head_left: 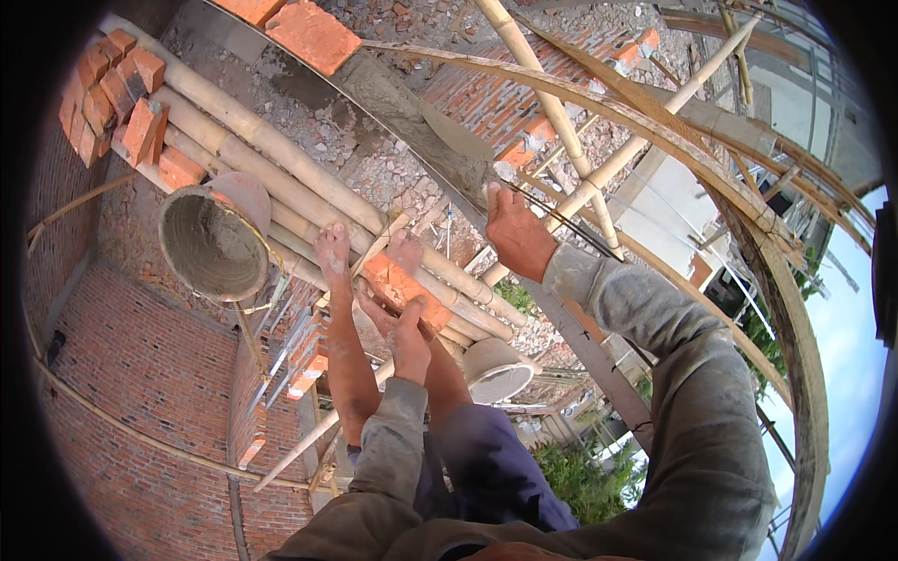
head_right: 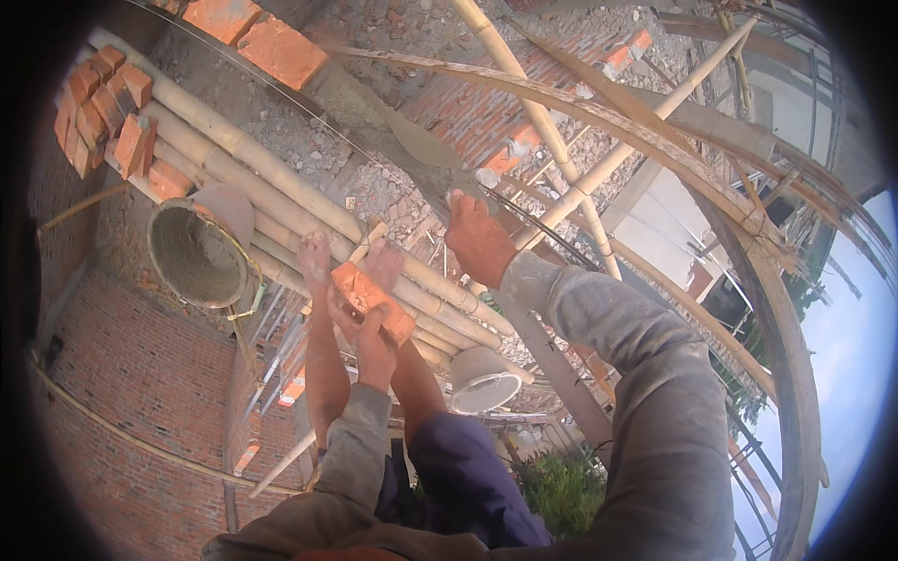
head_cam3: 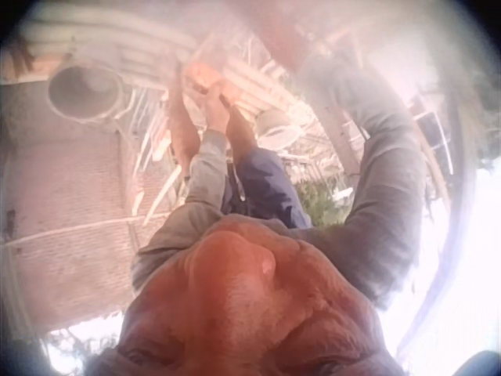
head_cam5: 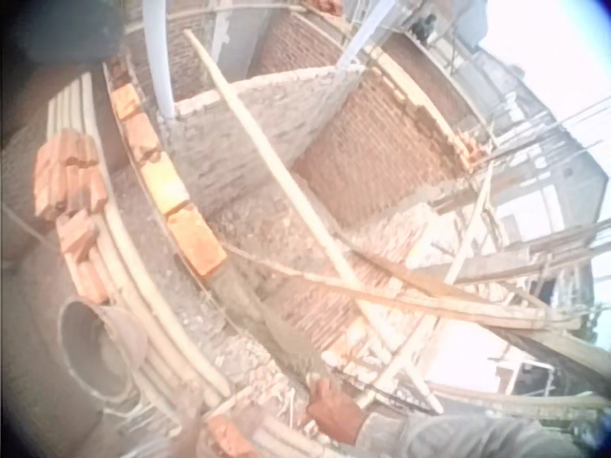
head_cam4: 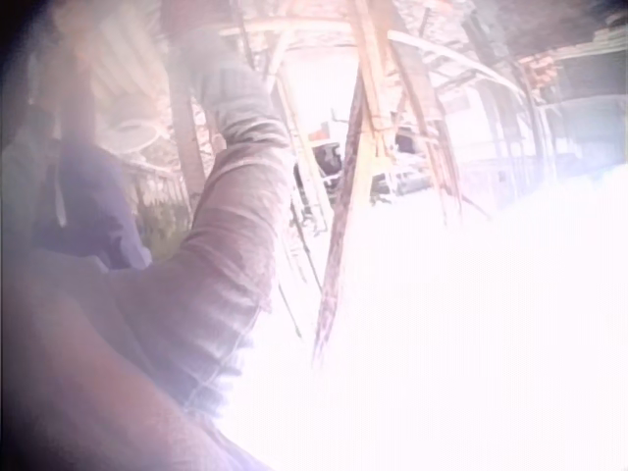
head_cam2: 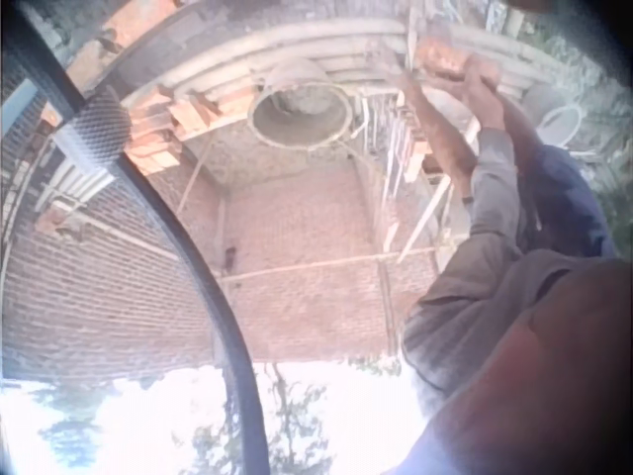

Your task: The person scoops mortar from a bucket with a trowel, applies it to a brick, and places the brick onto a partially built wall. The person repeats this process, adding bricks to the wall and occasionally adjusting their position on the bamboo scaffolding.

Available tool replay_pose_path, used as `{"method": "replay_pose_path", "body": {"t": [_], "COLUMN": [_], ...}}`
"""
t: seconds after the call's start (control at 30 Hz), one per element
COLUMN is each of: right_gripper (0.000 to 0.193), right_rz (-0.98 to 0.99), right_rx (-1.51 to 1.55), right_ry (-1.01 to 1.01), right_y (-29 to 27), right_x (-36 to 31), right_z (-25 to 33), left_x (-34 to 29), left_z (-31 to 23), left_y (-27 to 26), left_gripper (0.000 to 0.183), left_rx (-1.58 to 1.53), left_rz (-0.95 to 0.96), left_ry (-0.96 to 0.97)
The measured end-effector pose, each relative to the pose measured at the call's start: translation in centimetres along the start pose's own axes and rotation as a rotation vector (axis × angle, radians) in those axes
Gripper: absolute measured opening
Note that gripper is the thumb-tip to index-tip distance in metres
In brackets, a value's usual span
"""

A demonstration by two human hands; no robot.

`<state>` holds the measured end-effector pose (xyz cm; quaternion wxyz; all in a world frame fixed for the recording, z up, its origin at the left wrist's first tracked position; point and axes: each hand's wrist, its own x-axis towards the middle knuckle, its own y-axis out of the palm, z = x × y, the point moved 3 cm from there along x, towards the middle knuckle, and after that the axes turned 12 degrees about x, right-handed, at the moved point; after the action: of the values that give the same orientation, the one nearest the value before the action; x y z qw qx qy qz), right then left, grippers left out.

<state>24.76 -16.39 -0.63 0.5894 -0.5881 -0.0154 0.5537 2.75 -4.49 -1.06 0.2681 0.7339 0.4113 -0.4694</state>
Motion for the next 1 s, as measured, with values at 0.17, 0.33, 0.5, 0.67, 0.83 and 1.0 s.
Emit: {"method": "replay_pose_path", "body": {"t": [0.17,0.33,0.5,0.67,0.83,1.0], "right_gripper": [0.050,0.053,0.044,0.041,0.051,0.043], "right_rz": [0.133,-0.075,0.206,0.245,-0.050,-0.300], "right_rx": [0.110,0.409,0.276,0.234,-0.030,-0.479], "right_ry": [0.124,0.087,-0.205,-0.176,-0.319,-0.585], "right_y": [-2.1,-8.8,-10.5,-9.1,-12.3,-13.8], "right_x": [-3.0,-3.9,1.1,6.9,9.0,14.7], "right_z": [-2.0,-3.7,-3.6,-2.3,-0.5,1.2], "left_x": [0.0,0.3,1.2,1.3,1.3,1.4], "left_z": [0.0,0.8,1.3,0.7,-0.1,-0.3], "left_y": [0.1,-0.6,-1.0,-1.3,-1.5,-1.6], "left_gripper": [0.103,0.101,0.101,0.100,0.096,0.094], "left_rx": [0.008,-0.058,-0.077,-0.054,-0.062,-0.047], "left_rz": [-0.015,0.012,0.018,0.005,-0.014,-0.037], "left_ry": [0.024,0.028,0.066,0.088,0.069,0.152]}}
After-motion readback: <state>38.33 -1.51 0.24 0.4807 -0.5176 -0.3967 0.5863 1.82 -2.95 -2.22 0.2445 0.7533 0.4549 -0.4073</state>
